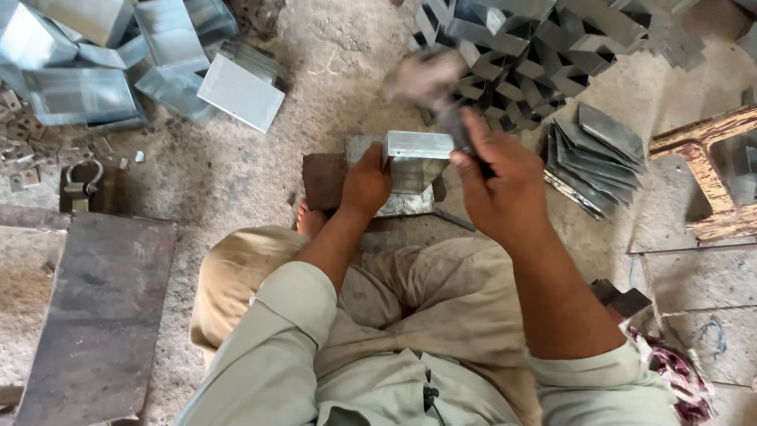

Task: The person sits cross-legged on the floor and uses a hammer to strike small rectangular metal pieces placed on a metal block. They repeatedly pick up pieces, position them, and hammer them to shape or flatten them, then place the finished pieces into a pile.

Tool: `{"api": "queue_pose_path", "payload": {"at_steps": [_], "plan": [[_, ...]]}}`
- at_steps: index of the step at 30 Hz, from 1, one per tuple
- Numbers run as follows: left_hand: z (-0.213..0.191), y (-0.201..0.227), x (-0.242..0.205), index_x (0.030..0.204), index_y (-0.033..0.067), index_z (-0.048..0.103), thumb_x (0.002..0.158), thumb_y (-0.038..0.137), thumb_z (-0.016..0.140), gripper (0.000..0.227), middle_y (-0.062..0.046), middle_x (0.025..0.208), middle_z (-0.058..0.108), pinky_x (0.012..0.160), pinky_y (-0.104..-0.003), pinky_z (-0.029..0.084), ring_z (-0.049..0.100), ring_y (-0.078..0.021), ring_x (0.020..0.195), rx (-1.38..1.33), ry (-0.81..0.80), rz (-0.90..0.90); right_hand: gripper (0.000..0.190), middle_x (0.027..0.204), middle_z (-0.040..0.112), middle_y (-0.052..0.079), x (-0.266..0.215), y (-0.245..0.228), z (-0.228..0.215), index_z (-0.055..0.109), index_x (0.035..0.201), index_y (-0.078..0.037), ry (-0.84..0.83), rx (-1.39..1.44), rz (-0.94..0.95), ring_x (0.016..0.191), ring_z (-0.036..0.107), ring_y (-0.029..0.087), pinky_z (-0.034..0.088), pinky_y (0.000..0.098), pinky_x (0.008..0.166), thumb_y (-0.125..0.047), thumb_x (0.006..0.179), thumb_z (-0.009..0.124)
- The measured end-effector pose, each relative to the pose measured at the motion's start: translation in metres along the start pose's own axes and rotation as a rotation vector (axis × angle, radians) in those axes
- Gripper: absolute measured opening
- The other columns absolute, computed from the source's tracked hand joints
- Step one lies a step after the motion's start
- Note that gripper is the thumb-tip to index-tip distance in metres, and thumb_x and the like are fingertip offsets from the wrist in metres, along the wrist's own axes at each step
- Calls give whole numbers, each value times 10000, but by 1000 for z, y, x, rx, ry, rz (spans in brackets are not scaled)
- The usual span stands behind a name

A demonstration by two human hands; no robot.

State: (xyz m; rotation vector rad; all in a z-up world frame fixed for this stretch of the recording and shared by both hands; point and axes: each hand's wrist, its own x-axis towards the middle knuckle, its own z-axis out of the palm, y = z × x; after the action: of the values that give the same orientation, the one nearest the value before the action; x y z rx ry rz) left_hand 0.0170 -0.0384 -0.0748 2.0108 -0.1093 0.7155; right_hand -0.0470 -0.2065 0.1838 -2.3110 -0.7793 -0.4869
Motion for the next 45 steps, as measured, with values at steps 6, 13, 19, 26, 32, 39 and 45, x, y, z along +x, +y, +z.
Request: {"api": "queue_pose_path", "payload": {"at_steps": [6, 13, 19, 26, 32, 39, 45], "plan": [[-6, 6, 9, 1085, 51, 558, 995, 126, 630, 137, -235, 1019, 668, 739, -562, 510, 633, -487, 922, -13, -62, -97, 425, 1011, 695, 217, 2, 27, 33, 609, 1404, -3, -56, -10, -59, 848, 696, 306, 549, 370, 748, -60, 999, 724], [-48, 32, 26, 1208, 125, 629, 813, 64, 646, 400, -178, 1039, 689, 785, -511, 558, 678, -430, 938, 128, -16, 116, 487, 879, 609, 31, -40, 52, 36, 575, 1499, -2, 199, 632, 417, 672, 520, 90, 402, 257, 578, -109, 1041, 703], [-67, 27, 80, 1126, 202, 746, 866, 237, 708, 265, -115, 1066, 713, 789, -485, 560, 697, -359, 957, 624, -611, -6, 270, 668, 558, -8, -81, 94, 48, 655, 1239, 11, 320, 825, 685, 448, 488, 78, 375, 260, 405, -108, 1002, 706], [-54, -8, 55, 1318, 172, 682, 1009, 394, 612, 387, -109, 1275, 687, 1009, -585, 441, 616, -362, 1199, 692, -617, -64, 312, 829, 616, 25, -104, 112, 62, 703, 1250, 58, 253, 430, 579, 706, 519, 51, 432, 237, 610, -63, 968, 757], [-93, 39, 43, 1570, 171, 311, 486, 641, 918, 1329, -133, 1522, 412, 1080, -673, 224, 402, -412, 1325, 729, -812, -61, 274, 962, 662, 129, -94, 70, 16, 642, 1188, 52, 323, 144, 248, 816, 621, 163, 503, 290, 716, -6, 960, 785], [-96, 44, 48, 1585, 211, 337, 498, 520, 927, 1274, -114, 1531, 431, 1118, -613, 256, 414, -391, 1356, 725, -811, -84, 197, 899, 689, 176, -85, 81, 60, 732, 1119, -42, 41, 36, 160, 753, 666, 342, 524, 406, 674, -40, 923, 758], [-100, 43, 46, 1575, 216, 350, 486, 473, 937, 1264, -107, 1527, 430, 1126, -636, 226, 405, -395, 1354, 741, -796, -89, 374, 891, 679, 194, -91, 82, 65, 719, 1251, -47, 33, -5, 266, 764, 665, 374, 526, 433, 676, -93, 880, 740]]}}
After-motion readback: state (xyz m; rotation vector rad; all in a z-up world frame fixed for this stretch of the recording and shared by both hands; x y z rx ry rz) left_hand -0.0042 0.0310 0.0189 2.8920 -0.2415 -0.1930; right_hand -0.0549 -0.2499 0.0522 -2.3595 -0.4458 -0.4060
